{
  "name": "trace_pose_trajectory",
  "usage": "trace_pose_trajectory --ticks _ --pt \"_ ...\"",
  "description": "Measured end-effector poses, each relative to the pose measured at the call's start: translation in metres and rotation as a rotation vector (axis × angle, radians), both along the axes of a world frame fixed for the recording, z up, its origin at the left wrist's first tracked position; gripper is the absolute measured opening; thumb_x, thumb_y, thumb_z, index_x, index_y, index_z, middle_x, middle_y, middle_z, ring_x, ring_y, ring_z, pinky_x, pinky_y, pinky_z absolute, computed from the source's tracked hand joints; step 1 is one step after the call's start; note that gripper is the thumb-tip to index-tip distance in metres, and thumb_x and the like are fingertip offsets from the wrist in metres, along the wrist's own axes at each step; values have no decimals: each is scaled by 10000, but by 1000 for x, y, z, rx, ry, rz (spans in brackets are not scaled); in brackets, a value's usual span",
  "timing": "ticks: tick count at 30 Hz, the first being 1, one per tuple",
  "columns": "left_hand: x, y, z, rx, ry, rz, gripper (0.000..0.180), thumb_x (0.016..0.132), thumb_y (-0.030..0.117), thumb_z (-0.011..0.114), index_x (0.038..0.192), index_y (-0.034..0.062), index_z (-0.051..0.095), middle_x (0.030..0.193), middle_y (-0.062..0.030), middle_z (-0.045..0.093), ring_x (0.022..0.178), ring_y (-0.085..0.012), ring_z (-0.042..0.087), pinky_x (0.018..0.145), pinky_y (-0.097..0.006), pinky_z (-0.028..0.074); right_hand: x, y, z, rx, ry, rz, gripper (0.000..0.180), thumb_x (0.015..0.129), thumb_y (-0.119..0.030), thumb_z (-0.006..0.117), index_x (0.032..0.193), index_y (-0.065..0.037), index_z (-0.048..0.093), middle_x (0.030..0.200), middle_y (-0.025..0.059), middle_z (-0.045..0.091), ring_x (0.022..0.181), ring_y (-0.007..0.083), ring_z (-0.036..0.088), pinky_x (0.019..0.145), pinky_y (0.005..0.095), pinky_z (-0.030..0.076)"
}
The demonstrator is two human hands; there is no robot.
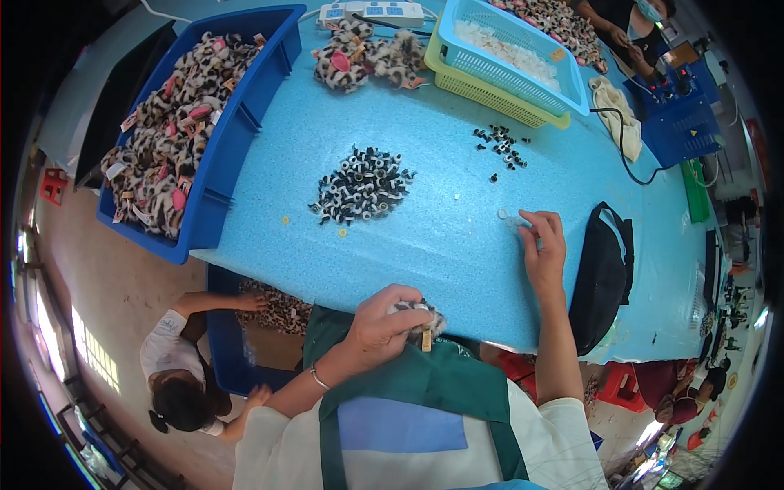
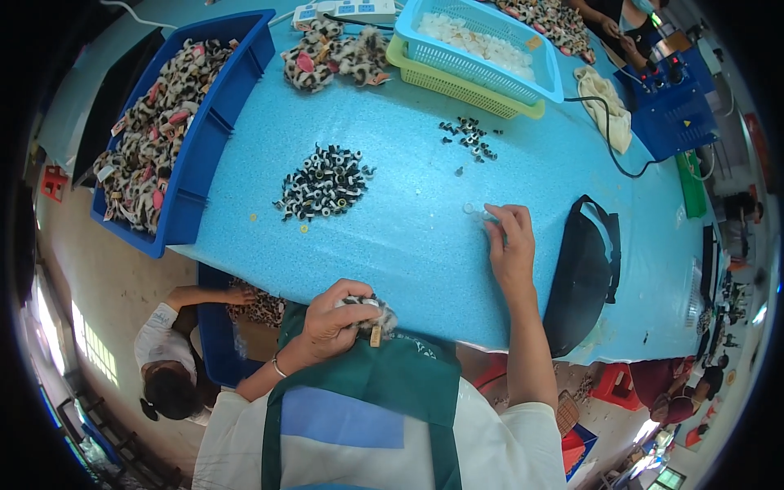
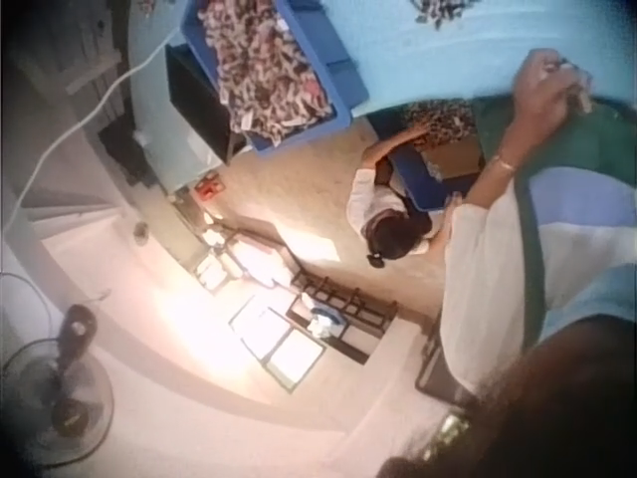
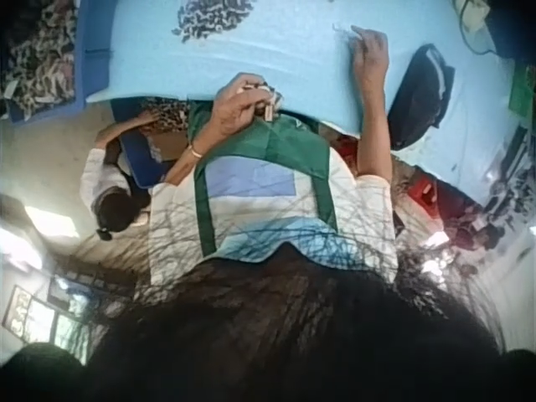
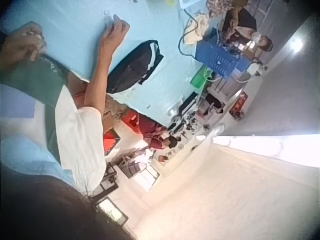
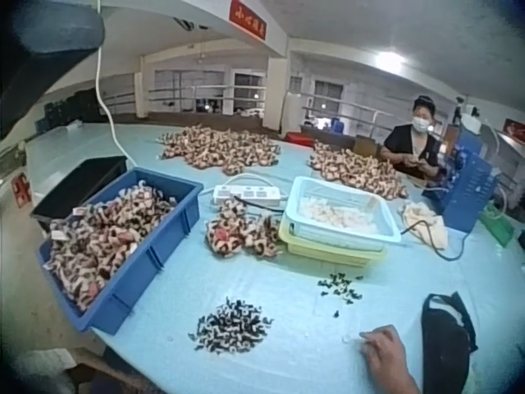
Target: Manually attaching plastic components to small leopard-print fabric pieces at a production table.
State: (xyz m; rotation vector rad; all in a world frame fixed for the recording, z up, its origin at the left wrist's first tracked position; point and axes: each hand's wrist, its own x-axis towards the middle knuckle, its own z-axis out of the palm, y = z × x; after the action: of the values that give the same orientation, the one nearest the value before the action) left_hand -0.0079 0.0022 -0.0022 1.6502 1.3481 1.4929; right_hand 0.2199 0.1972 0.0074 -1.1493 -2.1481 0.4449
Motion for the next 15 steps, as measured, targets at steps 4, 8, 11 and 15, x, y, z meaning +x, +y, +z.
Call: trace_pose_trajectory --ticks 4,8,11,15 --pt "0 2 -3 -18 -25 3 356 654 -107 647 939 105 672 966 -119 604 805 -267 622 650 -329 516 12 1 -2 99 -240 160 348 758 -46 694 1089 -12 594 1018 132 543 875 279 537 754 347 439" --pt "-3 -2 -4 -38 -31 43 363 652 -108 647 941 111 678 965 -111 614 812 -262 618 654 -324 513 15 -53 32 68 -452 288 486 723 -120 730 1160 -3 551 1046 145 532 992 304 496 858 408 385" --pt "-4 -1 -3 -1 -41 76 366 649 -112 644 927 122 688 966 -95 625 799 -248 604 646 -312 496 24 -92 39 29 -495 376 467 699 -112 736 1123 -7 568 1021 139 541 933 291 515 816 413 393" --pt "-2 0 0 36 -25 8 336 647 -71 688 910 137 698 967 -66 636 765 -225 576 639 -304 467 54 -124 -5 102 -293 476 436 686 -70 724 1095 -22 578 982 118 555 851 280 533 756 409 402"
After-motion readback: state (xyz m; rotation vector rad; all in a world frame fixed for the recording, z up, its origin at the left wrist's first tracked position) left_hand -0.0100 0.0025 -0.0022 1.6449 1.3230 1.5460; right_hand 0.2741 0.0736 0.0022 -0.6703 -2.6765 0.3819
